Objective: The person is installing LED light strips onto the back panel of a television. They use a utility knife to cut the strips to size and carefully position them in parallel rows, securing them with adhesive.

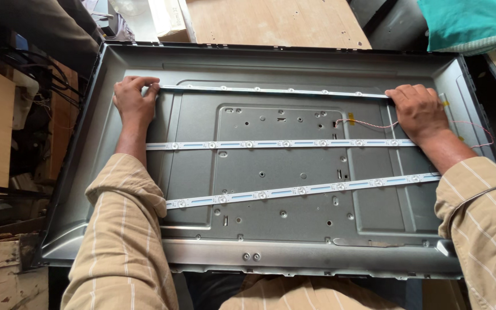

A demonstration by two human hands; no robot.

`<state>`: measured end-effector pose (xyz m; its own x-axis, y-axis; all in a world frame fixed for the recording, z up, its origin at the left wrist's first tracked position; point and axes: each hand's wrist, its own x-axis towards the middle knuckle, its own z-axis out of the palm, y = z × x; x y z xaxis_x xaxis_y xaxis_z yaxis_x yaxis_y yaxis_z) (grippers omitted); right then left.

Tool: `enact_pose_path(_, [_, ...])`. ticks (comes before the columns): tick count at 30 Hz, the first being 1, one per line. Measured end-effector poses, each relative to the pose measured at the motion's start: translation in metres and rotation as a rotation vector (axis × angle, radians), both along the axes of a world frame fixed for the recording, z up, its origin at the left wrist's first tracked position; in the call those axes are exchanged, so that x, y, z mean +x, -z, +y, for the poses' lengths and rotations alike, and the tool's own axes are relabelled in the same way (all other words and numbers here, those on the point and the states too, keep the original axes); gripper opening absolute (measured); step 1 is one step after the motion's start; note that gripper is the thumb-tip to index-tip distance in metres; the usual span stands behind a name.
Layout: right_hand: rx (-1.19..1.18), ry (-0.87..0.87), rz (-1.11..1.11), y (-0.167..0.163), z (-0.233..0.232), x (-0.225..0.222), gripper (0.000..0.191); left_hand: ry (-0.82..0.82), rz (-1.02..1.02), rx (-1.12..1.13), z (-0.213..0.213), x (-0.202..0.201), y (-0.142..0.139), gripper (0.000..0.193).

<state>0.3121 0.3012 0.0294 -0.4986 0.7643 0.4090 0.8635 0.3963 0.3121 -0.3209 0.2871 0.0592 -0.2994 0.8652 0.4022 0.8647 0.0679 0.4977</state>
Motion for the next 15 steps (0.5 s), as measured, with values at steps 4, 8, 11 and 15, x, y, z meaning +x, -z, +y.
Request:
enact_pose_path(4, [-0.008,-0.002,0.037,0.002,-0.002,-0.002,0.014,0.026,-0.039,0.055,-0.006,-0.003,0.003,0.007])
enact_pose_path(8, [-0.007,0.011,0.054,0.004,-0.007,-0.002,0.013,0.001,-0.037,0.048,-0.009,-0.004,0.005,0.007])
enact_pose_path(11, [-0.001,0.011,0.060,0.004,-0.011,-0.002,0.014,0.013,-0.021,0.114,-0.011,-0.005,0.006,0.011])
enact_pose_path(15, [-0.002,0.014,0.085,0.005,-0.015,-0.001,0.015,0.015,-0.047,0.117,-0.013,-0.008,0.010,0.028])
